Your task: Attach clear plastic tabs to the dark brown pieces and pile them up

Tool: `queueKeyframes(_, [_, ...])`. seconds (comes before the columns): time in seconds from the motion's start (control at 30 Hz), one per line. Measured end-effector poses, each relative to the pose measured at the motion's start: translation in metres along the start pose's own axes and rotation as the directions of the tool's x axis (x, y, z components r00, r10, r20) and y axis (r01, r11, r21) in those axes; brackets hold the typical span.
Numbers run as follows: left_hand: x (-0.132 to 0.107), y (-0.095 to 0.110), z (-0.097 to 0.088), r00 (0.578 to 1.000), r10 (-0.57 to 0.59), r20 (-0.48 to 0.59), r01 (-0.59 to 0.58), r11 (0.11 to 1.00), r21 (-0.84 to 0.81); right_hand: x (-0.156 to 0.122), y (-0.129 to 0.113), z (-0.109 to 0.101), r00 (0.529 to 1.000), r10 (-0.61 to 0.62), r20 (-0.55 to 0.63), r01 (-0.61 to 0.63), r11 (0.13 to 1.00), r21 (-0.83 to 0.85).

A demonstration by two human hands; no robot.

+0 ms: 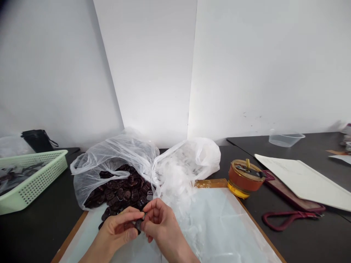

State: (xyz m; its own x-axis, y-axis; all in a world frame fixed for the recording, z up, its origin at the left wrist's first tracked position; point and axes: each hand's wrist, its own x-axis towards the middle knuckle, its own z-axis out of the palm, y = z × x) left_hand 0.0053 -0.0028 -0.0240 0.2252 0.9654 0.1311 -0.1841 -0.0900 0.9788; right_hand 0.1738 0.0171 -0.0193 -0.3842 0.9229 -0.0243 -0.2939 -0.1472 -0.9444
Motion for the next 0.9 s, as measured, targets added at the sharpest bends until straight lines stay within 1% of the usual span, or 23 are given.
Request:
queueKeyframes(0.1, [0.001,-0.002,-0.001,1.000,0.010,0.014,-0.009,1.000,-0.003,-0.001,0.000,0.001,1.000,-0.010,-0.007,0.010,1.000,0.001])
queueKeyframes(0.2, [0.002,-0.006,-0.004,1.000,0.004,0.025,-0.004,1.000,-0.001,-0.002,-0.001,0.003,0.997,-0.047,-0.056,0.046,0.999,-0.010])
queueKeyframes(0.33, [0.002,-0.008,-0.007,1.000,0.010,0.005,-0.010,1.000,0.010,-0.005,-0.002,0.004,0.994,-0.081,-0.076,0.079,0.996,-0.029])
queueKeyframes(0.53, [0.000,-0.005,-0.004,1.000,-0.007,0.004,0.007,1.000,0.027,-0.006,-0.007,0.003,0.998,-0.041,-0.052,0.041,0.999,0.001])
queueKeyframes(0.63, [-0.002,-0.003,-0.001,0.999,0.008,-0.032,-0.007,1.000,0.028,-0.007,-0.009,0.005,0.998,-0.028,-0.060,0.029,1.000,0.013])
queueKeyframes(0.73, [-0.003,-0.002,0.001,0.998,0.014,-0.061,-0.012,0.999,0.036,-0.008,-0.012,0.008,0.996,-0.042,-0.084,0.046,0.998,0.044])
queueKeyframes(0.8, [-0.003,-0.002,0.001,0.998,0.016,-0.061,-0.015,1.000,0.023,-0.008,-0.013,0.010,0.995,-0.047,-0.089,0.052,0.997,0.054])
queueKeyframes(0.9, [-0.002,-0.004,0.000,0.999,0.027,-0.047,-0.026,1.000,0.014,-0.006,-0.011,0.008,0.997,-0.036,-0.063,0.040,0.997,0.059])
